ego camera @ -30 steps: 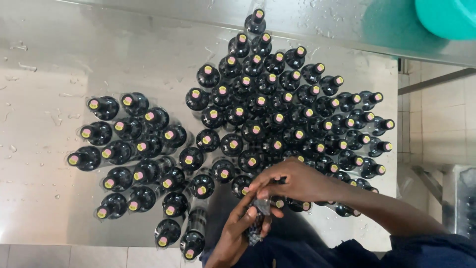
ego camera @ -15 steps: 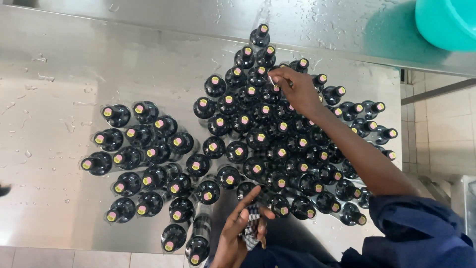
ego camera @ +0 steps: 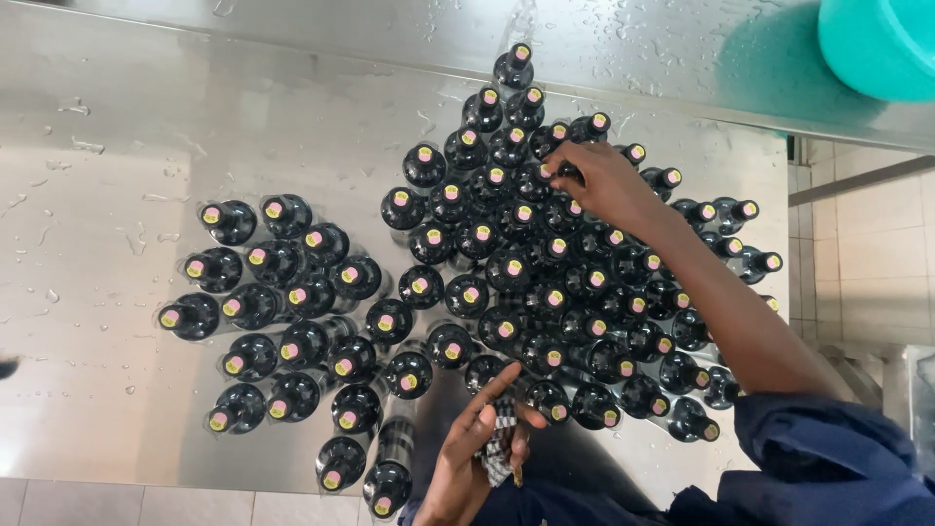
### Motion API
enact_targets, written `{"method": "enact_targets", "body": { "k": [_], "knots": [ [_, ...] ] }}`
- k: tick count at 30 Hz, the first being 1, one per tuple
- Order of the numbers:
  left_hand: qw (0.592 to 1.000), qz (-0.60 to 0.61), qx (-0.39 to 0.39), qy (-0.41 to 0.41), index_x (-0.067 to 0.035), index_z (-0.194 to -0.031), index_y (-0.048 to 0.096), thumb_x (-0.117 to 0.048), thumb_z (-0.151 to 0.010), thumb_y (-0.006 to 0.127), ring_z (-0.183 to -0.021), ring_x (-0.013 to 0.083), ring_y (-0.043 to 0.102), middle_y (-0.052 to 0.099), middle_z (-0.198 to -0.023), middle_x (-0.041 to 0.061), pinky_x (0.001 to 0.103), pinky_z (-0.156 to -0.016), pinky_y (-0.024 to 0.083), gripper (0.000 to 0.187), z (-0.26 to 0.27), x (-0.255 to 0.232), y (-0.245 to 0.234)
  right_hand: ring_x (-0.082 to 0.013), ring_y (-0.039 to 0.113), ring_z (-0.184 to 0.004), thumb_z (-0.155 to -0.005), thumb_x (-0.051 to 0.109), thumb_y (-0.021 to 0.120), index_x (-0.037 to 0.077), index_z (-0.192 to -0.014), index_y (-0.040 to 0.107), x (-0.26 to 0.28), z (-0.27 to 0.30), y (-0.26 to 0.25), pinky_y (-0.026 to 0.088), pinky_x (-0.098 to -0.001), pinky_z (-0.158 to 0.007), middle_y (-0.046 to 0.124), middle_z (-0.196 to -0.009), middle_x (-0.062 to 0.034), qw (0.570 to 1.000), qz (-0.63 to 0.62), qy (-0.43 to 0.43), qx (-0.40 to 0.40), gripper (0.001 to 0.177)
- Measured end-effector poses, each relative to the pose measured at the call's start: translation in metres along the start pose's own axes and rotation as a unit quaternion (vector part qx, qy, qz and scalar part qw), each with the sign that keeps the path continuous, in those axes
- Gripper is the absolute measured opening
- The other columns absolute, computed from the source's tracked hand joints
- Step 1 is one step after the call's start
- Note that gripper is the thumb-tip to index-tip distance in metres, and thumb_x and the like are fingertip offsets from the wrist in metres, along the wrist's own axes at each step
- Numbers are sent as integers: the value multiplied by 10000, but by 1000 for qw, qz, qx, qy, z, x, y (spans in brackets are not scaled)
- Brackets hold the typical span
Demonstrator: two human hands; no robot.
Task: The person is manually applying small circular labels to the caps of numerous small black bottles arranged on a stainless steel table.
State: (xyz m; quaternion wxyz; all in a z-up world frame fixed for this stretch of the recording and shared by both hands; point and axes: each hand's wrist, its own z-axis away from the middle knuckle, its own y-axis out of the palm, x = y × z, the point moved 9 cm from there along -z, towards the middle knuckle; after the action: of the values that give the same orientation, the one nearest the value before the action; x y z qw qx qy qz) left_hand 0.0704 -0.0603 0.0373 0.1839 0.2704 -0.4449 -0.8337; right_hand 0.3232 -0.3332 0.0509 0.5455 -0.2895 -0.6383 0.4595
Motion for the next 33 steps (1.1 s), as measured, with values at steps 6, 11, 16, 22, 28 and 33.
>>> {"method": "enact_targets", "body": {
  "k": [6, 11, 16, 22, 28, 33],
  "knots": [
    [1000, -15, -7, 10, -25, -1709, 376, -346, -1040, 617, -726, 178, 630, 767, -1122, 273, 303, -644, 513, 781, 4, -5, 2, -286, 683, -627, -1017, 64, 774, 78, -1358, 545, 33, 3, -15, 492, -655, -1049, 642, -1497, -256, 997, 54, -46, -17, 412],
    [1000, -1, 13, 21, -88, -1748, 273, -374, -1012, 670, -756, 181, 643, 759, -1142, 294, 299, -683, 530, 884, 2, -9, 7, -167, 645, -1108, -957, 433, 733, 236, -1277, 702, 143, 69, -12, 550, -367, -959, 652, -1283, -24, 971, -115, 110, 181, 377],
    [995, -73, 38, 49, 21, -1606, 461, -339, -1049, 654, -821, 204, 635, 675, -1133, 199, 338, -706, 532, 691, 4, -1, 12, -172, 647, -1006, -994, 257, 822, 232, -1217, 699, 226, 135, 39, 497, -364, -925, 650, -1085, 20, 895, -276, -49, 346, 256],
    [992, -111, 65, 17, -4, -1616, 427, -403, -1059, 606, -785, 208, 624, 759, -1143, 282, 329, -737, 527, 708, 9, 1, 21, -111, 825, -900, -975, 193, 808, 237, -1162, 794, 220, 128, 24, 659, -303, -778, 847, -1086, 28, 901, -329, -2, 281, 193],
    [998, 12, 54, 6, 2, -1743, 286, -339, -1049, 652, -782, 182, 641, 744, -1149, 257, 298, -694, 522, 856, 1, 12, -2, -162, 866, -1167, -947, 384, 764, 248, -1145, 829, 172, 73, 14, 748, -436, -917, 857, -1310, 54, 930, -308, 28, 200, 249],
    [998, -36, 60, -2, 4, -1731, 335, -412, -1042, 627, -777, 200, 617, 753, -1177, 227, 331, -717, 531, 856, -3, 21, -10, -72, 535, -482, -1109, 520, 494, 166, -1475, 653, 101, -14, -30, 300, -220, -437, 836, -1215, -2, 975, -199, 41, -88, 534]
  ]
}}
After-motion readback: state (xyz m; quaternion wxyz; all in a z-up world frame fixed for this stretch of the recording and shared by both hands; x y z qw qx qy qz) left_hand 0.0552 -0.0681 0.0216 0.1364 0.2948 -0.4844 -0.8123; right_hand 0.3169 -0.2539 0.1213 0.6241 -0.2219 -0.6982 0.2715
